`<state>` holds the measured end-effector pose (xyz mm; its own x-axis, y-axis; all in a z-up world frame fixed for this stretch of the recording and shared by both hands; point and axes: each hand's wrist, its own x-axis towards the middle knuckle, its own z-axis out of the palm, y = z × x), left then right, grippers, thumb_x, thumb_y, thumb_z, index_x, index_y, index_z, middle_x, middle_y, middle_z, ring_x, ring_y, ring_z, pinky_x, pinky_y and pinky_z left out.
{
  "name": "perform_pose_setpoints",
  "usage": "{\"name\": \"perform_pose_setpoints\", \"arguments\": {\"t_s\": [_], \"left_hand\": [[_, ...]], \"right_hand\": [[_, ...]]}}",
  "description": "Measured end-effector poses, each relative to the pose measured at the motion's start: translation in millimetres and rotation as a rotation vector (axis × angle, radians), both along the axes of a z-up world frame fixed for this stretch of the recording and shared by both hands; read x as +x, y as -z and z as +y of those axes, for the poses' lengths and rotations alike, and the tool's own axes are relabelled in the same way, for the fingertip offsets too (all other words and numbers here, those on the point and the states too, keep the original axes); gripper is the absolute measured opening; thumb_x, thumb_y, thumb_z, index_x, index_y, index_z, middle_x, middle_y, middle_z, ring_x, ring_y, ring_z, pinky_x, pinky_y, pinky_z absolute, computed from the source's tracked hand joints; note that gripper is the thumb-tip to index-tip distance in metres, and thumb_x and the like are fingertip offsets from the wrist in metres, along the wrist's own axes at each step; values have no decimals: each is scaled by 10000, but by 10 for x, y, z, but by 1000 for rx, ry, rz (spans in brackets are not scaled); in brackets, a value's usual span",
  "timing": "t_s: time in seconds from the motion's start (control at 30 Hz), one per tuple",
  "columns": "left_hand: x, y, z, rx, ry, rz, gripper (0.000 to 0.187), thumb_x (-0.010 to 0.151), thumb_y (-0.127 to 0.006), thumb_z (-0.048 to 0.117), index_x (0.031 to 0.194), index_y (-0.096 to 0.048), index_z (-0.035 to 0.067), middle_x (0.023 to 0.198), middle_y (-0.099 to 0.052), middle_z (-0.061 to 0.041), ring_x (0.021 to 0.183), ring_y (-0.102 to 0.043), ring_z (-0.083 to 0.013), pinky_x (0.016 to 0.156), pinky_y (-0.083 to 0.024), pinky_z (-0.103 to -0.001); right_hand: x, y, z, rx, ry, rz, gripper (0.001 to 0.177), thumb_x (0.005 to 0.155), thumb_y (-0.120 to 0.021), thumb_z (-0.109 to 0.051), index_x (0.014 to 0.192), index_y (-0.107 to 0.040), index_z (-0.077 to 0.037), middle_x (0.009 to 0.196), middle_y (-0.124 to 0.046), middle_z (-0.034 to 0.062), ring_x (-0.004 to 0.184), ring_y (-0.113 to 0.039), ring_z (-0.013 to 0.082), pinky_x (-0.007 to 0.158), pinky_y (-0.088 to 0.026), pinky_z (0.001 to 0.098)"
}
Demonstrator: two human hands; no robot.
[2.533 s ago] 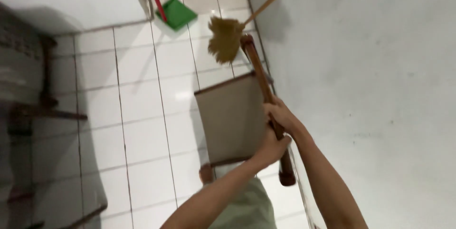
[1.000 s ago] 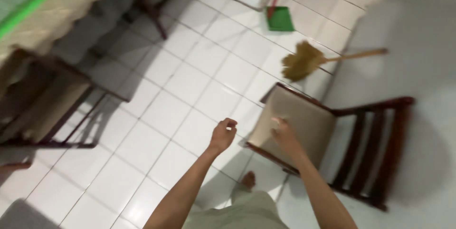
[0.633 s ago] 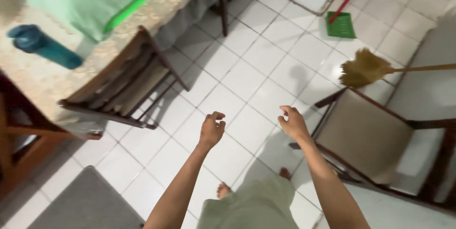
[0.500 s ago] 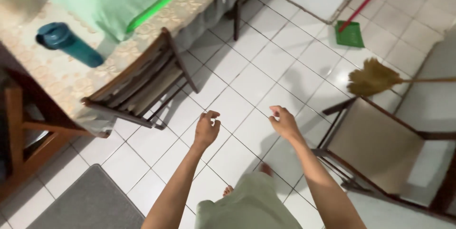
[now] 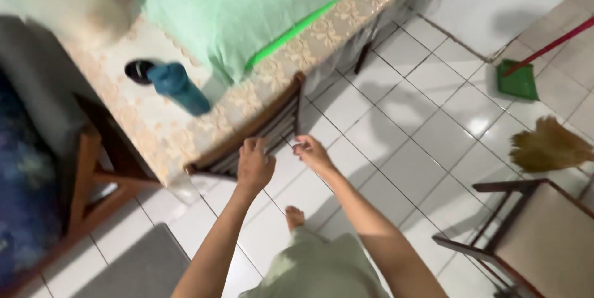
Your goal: Sweeping the floor and moving chairs in a dining area.
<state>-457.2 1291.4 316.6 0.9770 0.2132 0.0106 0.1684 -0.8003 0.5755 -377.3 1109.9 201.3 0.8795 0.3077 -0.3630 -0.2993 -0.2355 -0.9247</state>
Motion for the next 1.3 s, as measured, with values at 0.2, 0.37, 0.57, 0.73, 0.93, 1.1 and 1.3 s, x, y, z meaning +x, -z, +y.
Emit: {"name": "perform_pose_setpoints", "arguments": {"t_s": [0.2,0.37,0.57,0.73,0.93,1.1,1.3], "left_hand": [[330,422,991,225,24,127,712,751,-783,182,1399,-494,128,1336,-543,-175,1237,-515,-403,1007,-453,-532],[497,661,1461,43,222,367,871,782,-750,175,1549,-338,192,1305,-602,-210,1182,-594,-437,979,-496,-525],[530,846,1728,-346,387,324,789,802,-679,93,1524,-362,129,1215,-673,-229,1098,-682,-418,901,-560,-485],[556,501,1510,-310,498,167,531,851,-697,113,1345,-517,35,1143,-687,-264,1064,-667,-463,852,-544,-515],[264,274,846,-392,746,240,273,922,-616,131,1170,-626,16,1033,-730,-248,992,-695,-448,793,-554,-520],[-333,-297,-56,-262,883,581,304,885,-592,106,1146,-571,-48,976,-700,-259,909,-713,-425,779,-548,-512],[-1193,-488,-1101,-258,898,640,402,880,-594,112,1226,-471,-51,995,-703,-263,927,-717,-405,814,-560,-497]], "right_hand": [[184,-189,1072,194,147,400,281,999,-570,-310,1246,-549,-176,1075,-723,60,971,-703,145,829,-594,323],[201,321,1623,220,195,348,300,970,-671,-305,1054,-637,-19,976,-653,68,903,-666,174,797,-569,326],[129,-328,2092,255,548,379,215,798,-705,-178,976,-637,-78,856,-687,56,773,-664,172,698,-546,339],[61,-530,2024,243,750,267,77,791,-662,-104,852,-660,-57,763,-674,80,670,-656,200,623,-535,351],[-362,-410,1329,543,761,-68,141,851,-637,-67,742,-575,-2,697,-559,59,654,-600,184,676,-593,364],[-1261,-1032,449,562,1073,142,88,834,-575,-58,790,-507,-94,673,-549,72,639,-582,195,680,-567,358],[-2236,-980,-559,613,1128,-24,84,839,-579,-58,850,-496,-66,704,-554,58,646,-566,169,659,-537,346]]}}
